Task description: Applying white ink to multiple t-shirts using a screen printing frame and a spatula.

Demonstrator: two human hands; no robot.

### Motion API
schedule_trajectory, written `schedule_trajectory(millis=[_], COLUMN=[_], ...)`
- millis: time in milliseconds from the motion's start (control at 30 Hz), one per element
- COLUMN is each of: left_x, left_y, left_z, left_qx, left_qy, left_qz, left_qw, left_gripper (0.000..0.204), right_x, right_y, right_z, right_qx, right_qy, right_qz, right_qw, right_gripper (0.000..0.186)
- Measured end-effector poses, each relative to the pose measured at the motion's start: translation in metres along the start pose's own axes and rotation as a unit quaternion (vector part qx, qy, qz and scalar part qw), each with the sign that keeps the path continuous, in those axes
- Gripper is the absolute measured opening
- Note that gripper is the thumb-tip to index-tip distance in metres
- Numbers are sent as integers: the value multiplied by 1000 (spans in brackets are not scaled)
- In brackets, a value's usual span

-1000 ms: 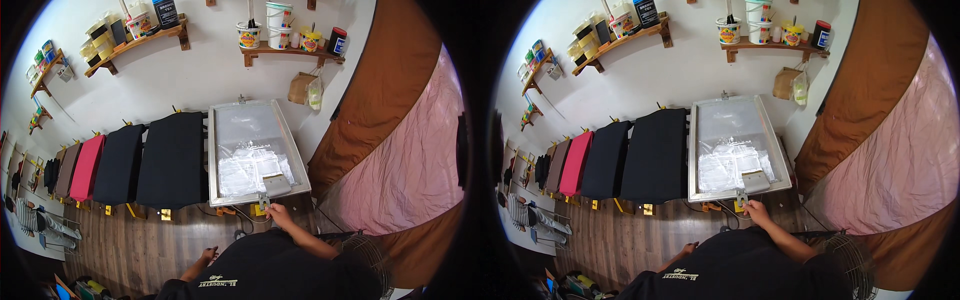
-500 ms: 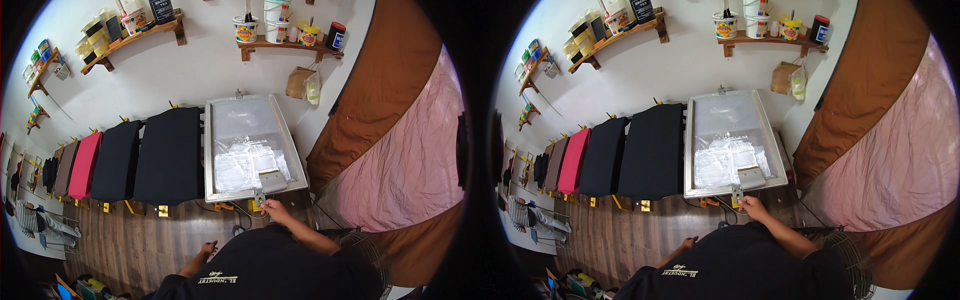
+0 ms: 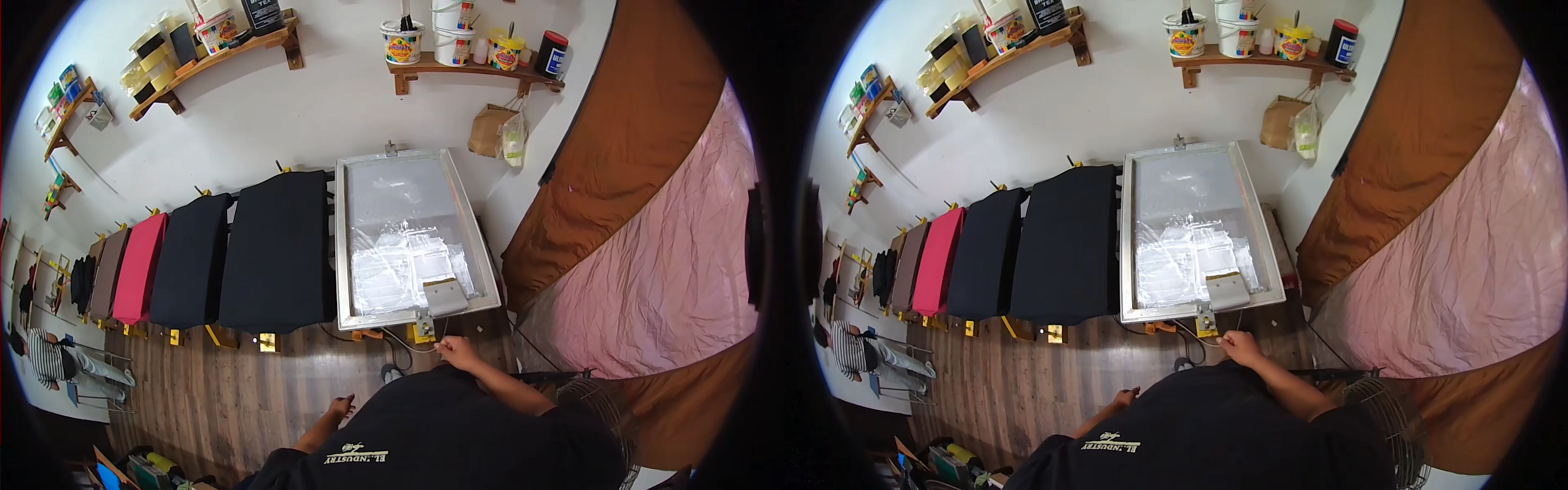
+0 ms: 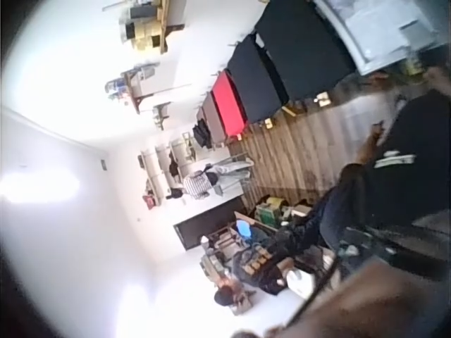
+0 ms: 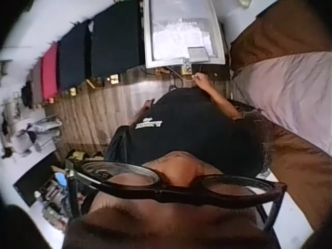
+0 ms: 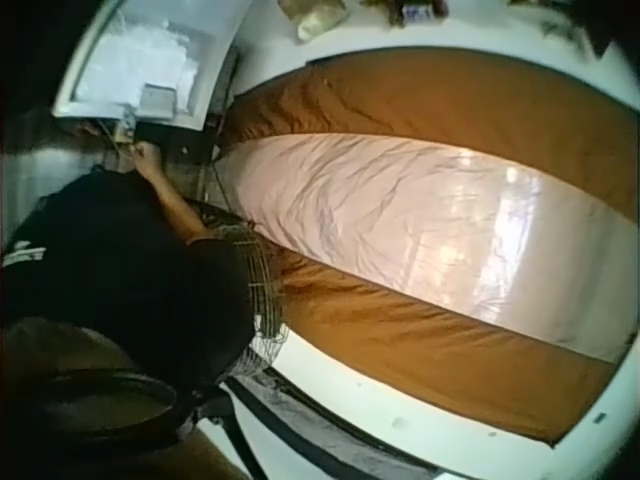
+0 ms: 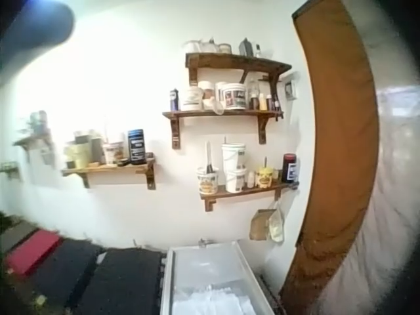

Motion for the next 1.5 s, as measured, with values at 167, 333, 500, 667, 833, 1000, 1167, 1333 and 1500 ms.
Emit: schedule_trajectory(millis=[167,333,500,667,833,1000,1167,1333,1500], left_x=[3,-51,-201,-362,-468,-510,-549,-560,-565], left_y=[-9,8,99,204,266,244,186,167,162], left_z=[-2,-4,-12,-31,-67,-99,-99,-90,-86], left_qx=[-3,-107,-173,-151,-127,-268,-207,-139,-105], left_qy=[21,-27,-54,-11,-128,-355,-399,-368,-367], left_qz=[1,-160,-361,-548,-679,-644,-594,-609,-614], left_qw=[1000,981,915,823,711,622,668,689,691], left_gripper=[58,42,32,30,24,39,25,25,30], right_x=[-61,52,121,106,116,131,138,122,113], right_y=[35,-8,-59,-97,-123,-164,-201,-228,-232], right_z=[76,151,150,123,134,142,137,121,117], right_qx=[-488,-357,-122,102,147,189,169,168,168], right_qy=[-135,13,158,231,218,198,220,264,294], right_qz=[-231,71,231,320,356,323,279,152,96], right_qw=[831,931,952,913,897,906,919,938,936], right_gripper=[19,34,51,58,48,38,34,32,31])
Point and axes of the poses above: each hand's wrist, its own y-axis away from the middle knuckle, its own z-axis out of the back of the hand, x = y × z, the point moved 8 cm from there along -y, towards the middle knuckle, and after that the axes turned 5 degrees about -x, right-handed, at the moved point
